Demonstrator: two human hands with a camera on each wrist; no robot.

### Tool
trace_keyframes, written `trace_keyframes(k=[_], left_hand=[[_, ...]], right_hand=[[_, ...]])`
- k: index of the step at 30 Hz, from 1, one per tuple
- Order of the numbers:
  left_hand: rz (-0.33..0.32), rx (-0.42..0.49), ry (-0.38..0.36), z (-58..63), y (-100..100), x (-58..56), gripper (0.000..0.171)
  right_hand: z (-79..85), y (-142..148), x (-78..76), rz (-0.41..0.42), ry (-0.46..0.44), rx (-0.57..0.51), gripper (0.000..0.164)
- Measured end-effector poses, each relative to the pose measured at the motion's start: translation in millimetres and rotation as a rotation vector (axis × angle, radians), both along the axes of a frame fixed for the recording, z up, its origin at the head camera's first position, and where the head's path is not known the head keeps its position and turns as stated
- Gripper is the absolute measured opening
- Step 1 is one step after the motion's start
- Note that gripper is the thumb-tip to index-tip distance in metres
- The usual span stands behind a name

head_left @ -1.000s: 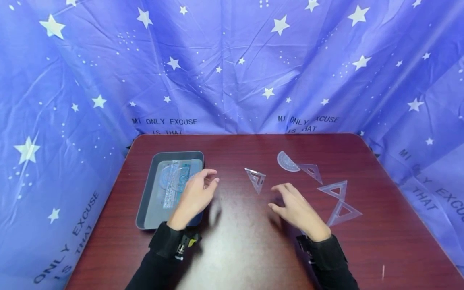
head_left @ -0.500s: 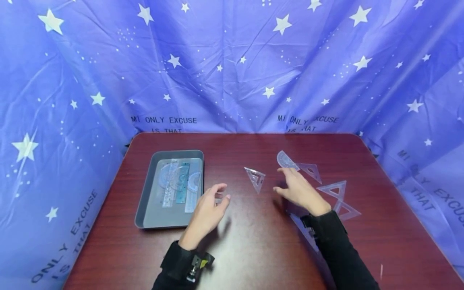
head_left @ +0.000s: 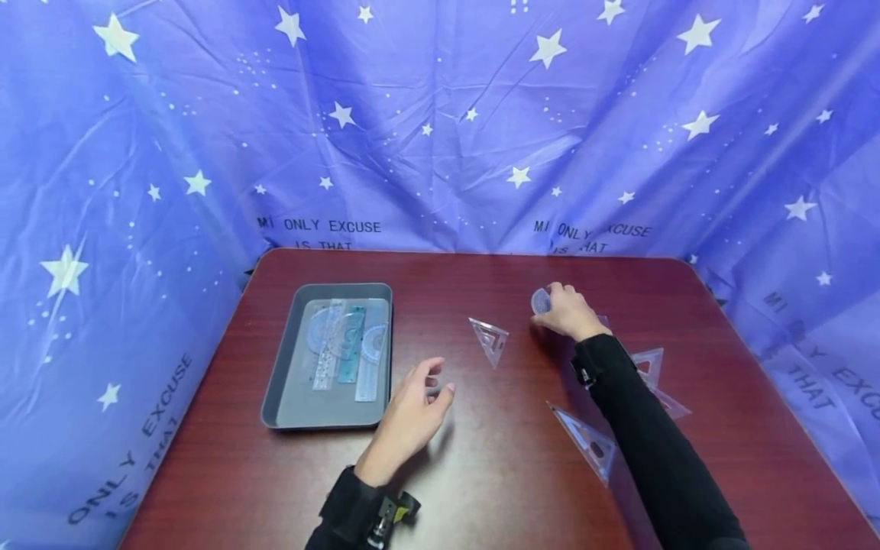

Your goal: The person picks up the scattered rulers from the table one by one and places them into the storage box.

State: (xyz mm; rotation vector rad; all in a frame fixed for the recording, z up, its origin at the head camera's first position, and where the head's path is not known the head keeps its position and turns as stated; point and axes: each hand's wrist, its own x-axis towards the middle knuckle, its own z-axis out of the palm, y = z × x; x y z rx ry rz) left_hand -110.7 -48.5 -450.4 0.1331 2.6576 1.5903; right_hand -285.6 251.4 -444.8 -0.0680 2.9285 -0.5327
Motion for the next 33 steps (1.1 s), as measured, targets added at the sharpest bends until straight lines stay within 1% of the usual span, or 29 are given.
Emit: trace_keyframes(k=[3,6,8,12,14,15,17,18,20,22,24,26,29,31,33], left_hand=[[-0.006,-0.002,-0.003,0.1,1.7,2.2,0.048],[-0.015,0.000,0.003,-1.2,3.6,4.5,0.048],[-0.015,-0.004,0.008,-2.1,4.9,6.2,0.048],[-0.014,-0.039,0.029,-3.1,7.9,8.9,0.048],[-0.012,-0.062,0.041,-3.3,9.4,10.1,0.048],[-0.012,-0.074,0.049,-3.5,10.0,10.5,0.048],[-0.010,-0.095,0.064,-3.8,11.1,11.4,0.049],[-0.009,-0.101,0.071,-3.7,11.5,11.7,0.049],[-0.008,-0.109,0.080,-4.1,12.2,12.1,0.049],[-0.009,-0.114,0.084,-4.4,12.4,12.2,0.049],[-0.008,-0.123,0.087,-4.5,12.1,12.0,0.049],[-0.004,-0.131,0.088,-4.4,11.3,11.2,0.049],[0.019,-0.167,0.079,-3.2,9.4,9.5,0.050],[0.044,-0.192,0.056,-1.7,8.2,8.6,0.051],[0.070,-0.223,0.030,-0.5,7.5,8.1,0.051]], right_hand=[[-5.1,3.7,-8.5,-0.048,-0.059,0.031,0.083],[-9.2,5.3,-14.7,-0.070,-0.089,0.060,0.083],[-16.1,7.6,-23.2,-0.070,-0.098,0.078,0.078],[-52.1,24.9,-58.8,-0.072,-0.091,0.089,0.061],[-68.3,31.9,-72.9,-0.083,-0.092,0.085,0.054],[-73.4,34.7,-77.6,-0.084,-0.103,0.080,0.055],[-76.9,33.6,-80.1,-0.103,-0.111,0.081,0.056],[-77.6,32.3,-79.9,-0.112,-0.106,0.086,0.060],[-73.3,28.5,-74.7,-0.105,-0.103,0.092,0.070],[-66.5,21.9,-65.4,-0.110,-0.070,0.096,0.077],[-62.6,18.9,-56.6,-0.087,-0.024,0.093,0.085],[-47.3,10.5,-42.0,-0.073,-0.013,0.078,0.088],[-28.5,0.1,-24.9,-0.048,0.024,0.045,0.081],[-8.9,-11.0,-11.2,-0.034,0.036,0.016,0.073],[-1.4,-17.0,-4.1,-0.009,0.085,-0.016,0.067]])
